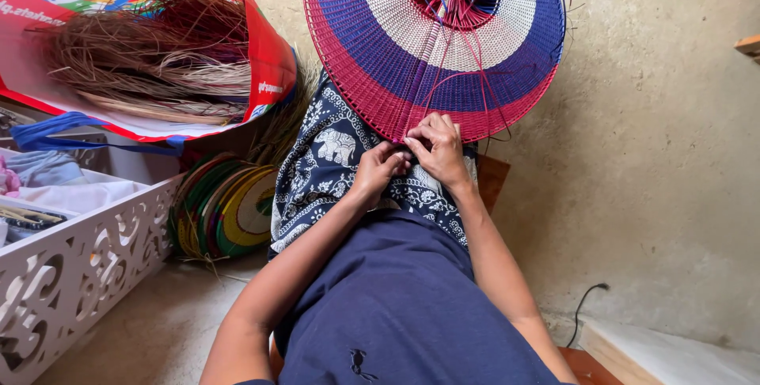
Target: Weaving a colorful circular hat by threading and pulling strands of material through a frame
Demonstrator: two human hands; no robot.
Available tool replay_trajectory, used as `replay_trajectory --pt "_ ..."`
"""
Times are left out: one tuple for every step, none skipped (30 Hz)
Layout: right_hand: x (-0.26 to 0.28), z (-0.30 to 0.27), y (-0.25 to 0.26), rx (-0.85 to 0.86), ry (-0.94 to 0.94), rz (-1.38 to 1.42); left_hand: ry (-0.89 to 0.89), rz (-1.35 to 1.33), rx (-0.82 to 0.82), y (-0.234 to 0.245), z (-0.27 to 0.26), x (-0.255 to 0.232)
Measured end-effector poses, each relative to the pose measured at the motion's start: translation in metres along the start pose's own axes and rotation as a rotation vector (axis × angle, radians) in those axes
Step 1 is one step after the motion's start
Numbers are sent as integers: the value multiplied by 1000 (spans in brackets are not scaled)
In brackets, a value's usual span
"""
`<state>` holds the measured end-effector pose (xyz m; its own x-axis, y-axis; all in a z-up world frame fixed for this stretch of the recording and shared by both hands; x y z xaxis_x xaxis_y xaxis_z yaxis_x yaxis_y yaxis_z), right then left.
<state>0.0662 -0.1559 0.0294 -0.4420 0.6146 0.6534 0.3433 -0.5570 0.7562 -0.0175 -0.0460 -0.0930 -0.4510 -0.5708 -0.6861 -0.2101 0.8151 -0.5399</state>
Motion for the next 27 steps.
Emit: replay_trajectory --pt "1 1 1 -1 4 1 -4 1 -1 2 4 5" --pt "0 2 1 4 -3 18 -28 64 -17 5 8 8" --pt "0 1 2 8 -14 34 -49 126 -30 7 11 13" --pt "7 2 8 6 -15 33 -49 128 -28 7 11 15" --pt "12 3 14 -21 -21 67 -46 159 -50 8 12 16" --pt "18 4 21 -48 -28 101 -43 191 -71 10 12 17" --pt "18 1 21 -48 -29 103 -42 193 -72 7 9 13" --pt "16 -3 24 -98 -55 136 12 116 -81 5 6 12" --pt "14 -8 27 -148 -83 169 68 40 -89 3 3 12" --pt "15 -16 26 -148 -87 170 71 40 -89 -1 -4 4" --pt "14 -24 25 -143 -156 182 142 11 -77 -6 -10 0" --pt "13 -32 23 -137 -225 195 213 -18 -65 -12 -16 -4" --pt "19 -35 21 -139 -229 194 216 -17 -63 -10 -16 -1" --pt "22 -40 14 -83 -305 221 269 -37 -46 -10 -16 5" --pt "25 -44 9 -29 -380 247 321 -58 -26 -10 -17 11" --pt "11 -47 -8 -32 -383 245 324 -56 -22 -11 -19 9" --pt "-9 -51 -27 -40 -481 423 311 -19 -18 -13 -20 7" --pt "-29 -55 -47 -49 -578 601 298 17 -14 -14 -21 4" --pt "-31 -55 -48 -48 -575 601 295 17 -15 -11 -21 5" --pt "-34 -54 -49 -62 -580 644 226 174 38 -10 -19 3" --pt "-37 -56 -51 -79 -589 688 160 333 94 -10 -19 2" --pt "-40 -58 -52 -81 -591 689 162 335 95 -10 -27 -16" --pt "-42 -59 -52 -74 -553 681 -246 730 34 -15 -36 -55" --pt "-45 -59 -52 -66 -515 672 -670 1108 -34 -27 -53 -89" --pt "-40 -61 -48 -64 -518 672 -667 1106 -33 -29 -48 -98" --pt "-34 -61 -46 -50 -506 729 -770 1169 -4 -34 -48 -109" --pt "-29 -59 -43 -36 -488 785 -879 1231 23 -40 -45 -121"
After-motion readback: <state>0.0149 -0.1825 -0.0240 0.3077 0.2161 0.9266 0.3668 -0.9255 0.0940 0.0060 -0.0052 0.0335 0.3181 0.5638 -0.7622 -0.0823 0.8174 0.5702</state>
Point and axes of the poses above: each hand's wrist, its own z-axis towards the middle knuckle, its own y-axis out of the back of the hand, x = y × z, the point moved 5 cm from there along z, towards the middle knuckle, and after that the axes turned 6 degrees about x, right-handed, at the moved point
